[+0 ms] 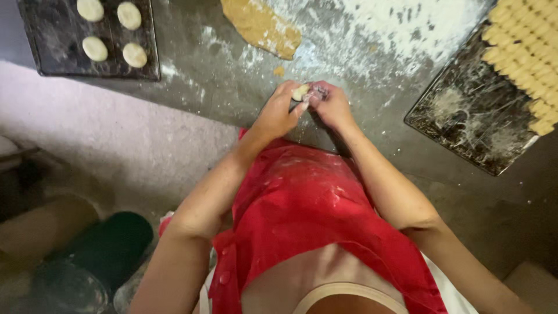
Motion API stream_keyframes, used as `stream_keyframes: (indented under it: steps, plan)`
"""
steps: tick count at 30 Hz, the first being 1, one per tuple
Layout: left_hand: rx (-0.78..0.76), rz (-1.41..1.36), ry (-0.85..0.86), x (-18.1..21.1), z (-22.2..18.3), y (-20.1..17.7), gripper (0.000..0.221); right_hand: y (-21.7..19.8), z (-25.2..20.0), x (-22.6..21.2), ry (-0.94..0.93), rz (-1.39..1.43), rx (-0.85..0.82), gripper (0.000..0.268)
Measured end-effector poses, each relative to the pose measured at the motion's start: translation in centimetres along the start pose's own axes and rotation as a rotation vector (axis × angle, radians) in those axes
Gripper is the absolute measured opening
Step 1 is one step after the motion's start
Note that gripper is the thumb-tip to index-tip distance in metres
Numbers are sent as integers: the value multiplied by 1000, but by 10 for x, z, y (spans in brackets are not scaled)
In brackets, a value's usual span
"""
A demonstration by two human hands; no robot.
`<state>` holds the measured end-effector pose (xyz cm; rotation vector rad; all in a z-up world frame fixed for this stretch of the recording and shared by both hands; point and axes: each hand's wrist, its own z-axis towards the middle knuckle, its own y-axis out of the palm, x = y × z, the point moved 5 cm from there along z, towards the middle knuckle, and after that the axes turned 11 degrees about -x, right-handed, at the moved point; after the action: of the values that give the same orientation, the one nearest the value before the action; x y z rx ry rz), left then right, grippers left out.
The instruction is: The person prepares bread by hand, shaping small pieces of dough into balls, flattening them onto metal trays, and coating them with a liquid using a brush.
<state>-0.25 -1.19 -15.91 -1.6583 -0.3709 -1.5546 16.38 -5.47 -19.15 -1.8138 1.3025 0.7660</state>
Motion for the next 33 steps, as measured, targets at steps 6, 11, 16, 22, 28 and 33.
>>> stream_keyframes:
  steps: [6, 11, 16, 22, 28, 33]
  plan:
    - [-9, -56, -85, -30, -6, -6, 40, 7, -13, -8, -194, -208, 58, 26]
    - [-180, -23, -104, -57, 2, 5, 15, 14, -19, -34, -147, -349, 136, 14]
    - [-223, 103, -50, -45, 28, 2, 12, 58, -50, -75, -297, -761, 283, 20]
    - [-218, 116, -78, -29, 16, -73, 33, 25, -25, -97, -161, -721, 515, 16]
    - [-262, 4, -127, -47, -23, -127, 32, 53, 53, -98, -223, -1018, 588, 42]
    - [-359, -84, -251, -53, -51, -136, 41, 17, 39, -64, -286, -287, 800, 45]
